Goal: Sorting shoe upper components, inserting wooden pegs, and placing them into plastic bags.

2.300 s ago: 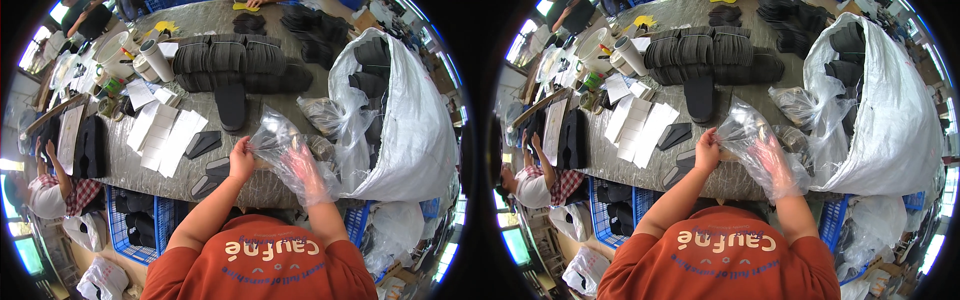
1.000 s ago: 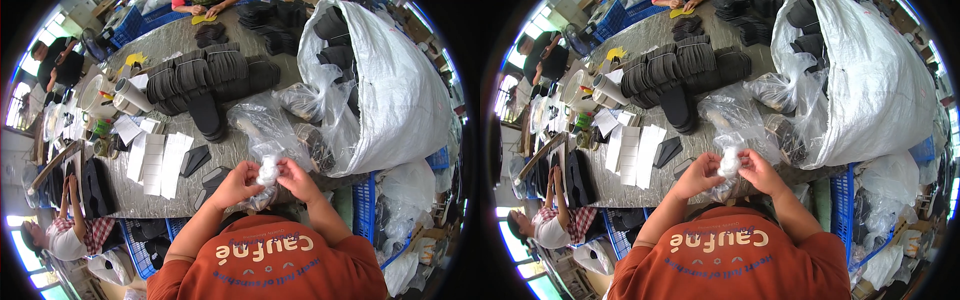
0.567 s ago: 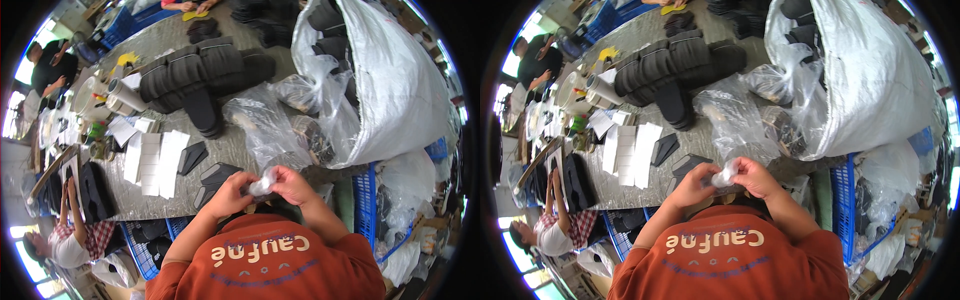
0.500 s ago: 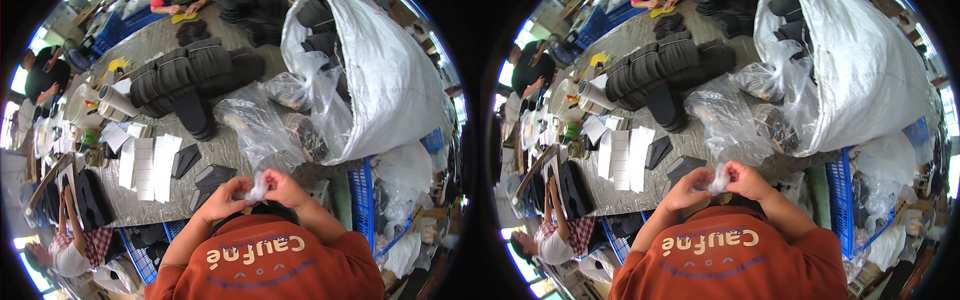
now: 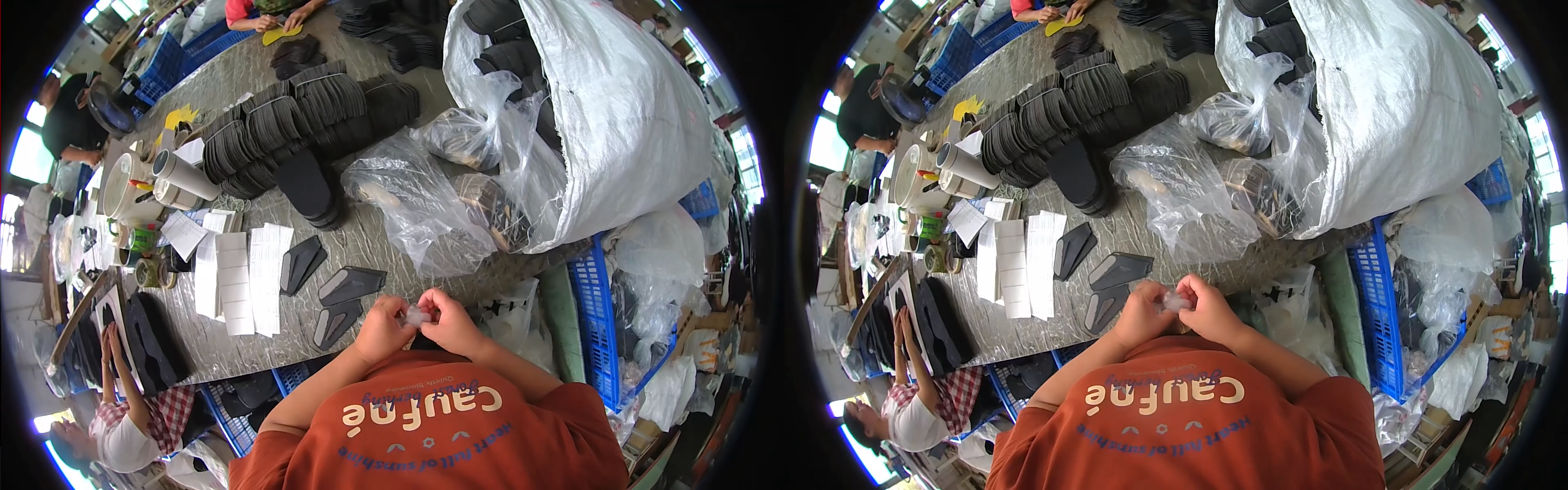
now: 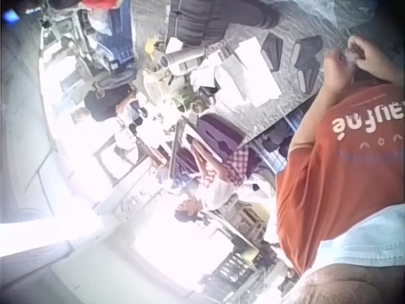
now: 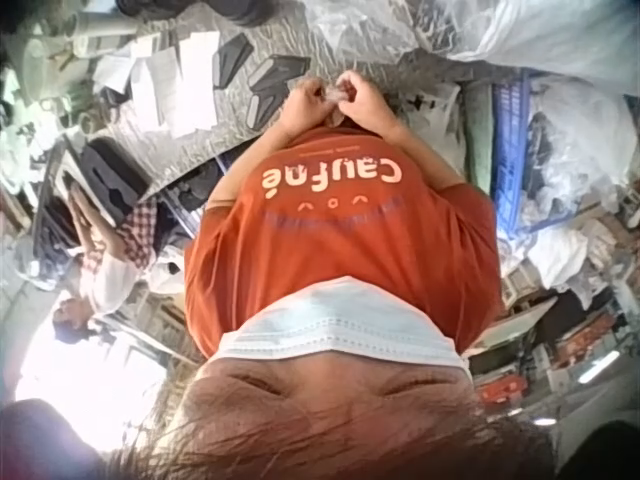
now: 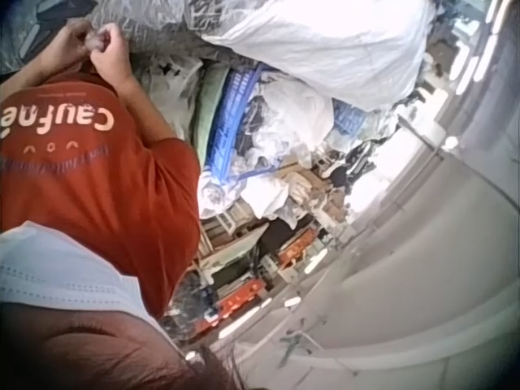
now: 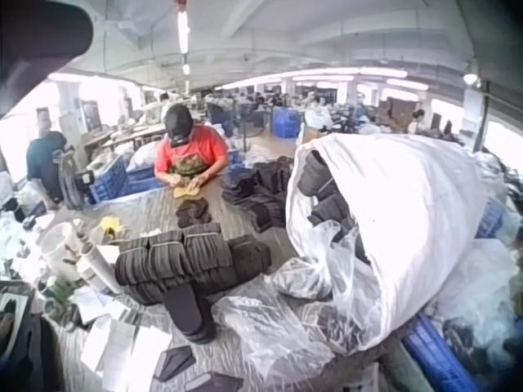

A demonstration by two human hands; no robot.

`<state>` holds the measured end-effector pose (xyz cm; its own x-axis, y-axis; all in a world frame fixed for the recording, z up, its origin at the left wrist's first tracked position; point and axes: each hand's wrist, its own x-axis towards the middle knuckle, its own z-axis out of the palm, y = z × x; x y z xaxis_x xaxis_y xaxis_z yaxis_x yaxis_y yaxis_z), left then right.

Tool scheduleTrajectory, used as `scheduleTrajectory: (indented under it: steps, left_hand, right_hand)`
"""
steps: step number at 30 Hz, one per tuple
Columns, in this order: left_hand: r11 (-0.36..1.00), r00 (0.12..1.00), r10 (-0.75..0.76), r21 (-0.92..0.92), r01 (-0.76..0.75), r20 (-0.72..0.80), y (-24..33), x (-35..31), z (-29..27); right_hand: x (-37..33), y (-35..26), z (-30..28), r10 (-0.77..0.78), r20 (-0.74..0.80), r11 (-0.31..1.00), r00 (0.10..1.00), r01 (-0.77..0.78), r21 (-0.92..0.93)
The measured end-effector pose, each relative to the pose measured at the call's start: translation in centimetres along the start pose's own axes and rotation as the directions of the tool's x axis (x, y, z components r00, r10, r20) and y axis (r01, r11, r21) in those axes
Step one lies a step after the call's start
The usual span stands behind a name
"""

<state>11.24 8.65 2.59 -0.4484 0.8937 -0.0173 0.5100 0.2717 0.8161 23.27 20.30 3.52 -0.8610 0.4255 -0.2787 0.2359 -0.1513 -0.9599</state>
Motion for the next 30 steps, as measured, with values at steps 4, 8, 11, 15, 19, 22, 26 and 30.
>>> scheduleTrajectory:
  steps: [4,8,11,15,19,22,26,30]
  left_hand:
    - [0.891,0.949,-0.191,-0.361,0.275,0.251,1.2,0.1,-0.4]
    - [0.876,0.921,-0.147,-0.385,0.291,0.362,1.9,0.7,-1.6]
    - [0.825,0.887,-0.179,-0.427,0.371,0.425,1.9,0.9,-2.4]
    - [0.780,0.926,-0.147,-0.535,0.324,0.347,0.2,0.3,-1.5]
    - [0.956,0.993,-0.112,-0.268,0.118,0.037,0.2,0.7,-1.7]
    - [0.451,0.870,-0.475,-0.813,0.369,0.132,-1.0,1.5,-2.5]
    - [0.169,0.802,-0.505,-0.874,0.455,0.320,-2.7,1.1,-2.9]
    - [0.376,0.817,-0.514,-0.787,0.489,0.262,-1.9,1.7,-1.8]
  right_hand:
    - [-0.2,1.2,1.1,-0.181,-0.133,0.917,0.974,0.119,-0.381]
    - [0.0,1.3,0.6,-0.285,-0.131,0.851,0.949,0.187,-0.491]
    - [-0.2,0.1,-1.2,0.060,0.190,0.959,0.980,-0.110,0.262]
    - [-0.3,-1.5,-1.7,0.115,0.227,0.894,0.967,-0.200,0.400]
    - [-0.4,0.2,-1.1,0.244,0.265,0.892,0.933,-0.323,0.316]
    - [-0.2,2.1,-0.9,0.081,-0.131,0.550,0.988,0.065,0.833]
    - [0.5,-0.4,-1.8,-0.068,-0.232,0.583,0.970,0.227,0.780]
    - [1.2,-1.6,0.8,-0.382,-0.096,0.924,0.919,0.378,-0.053]
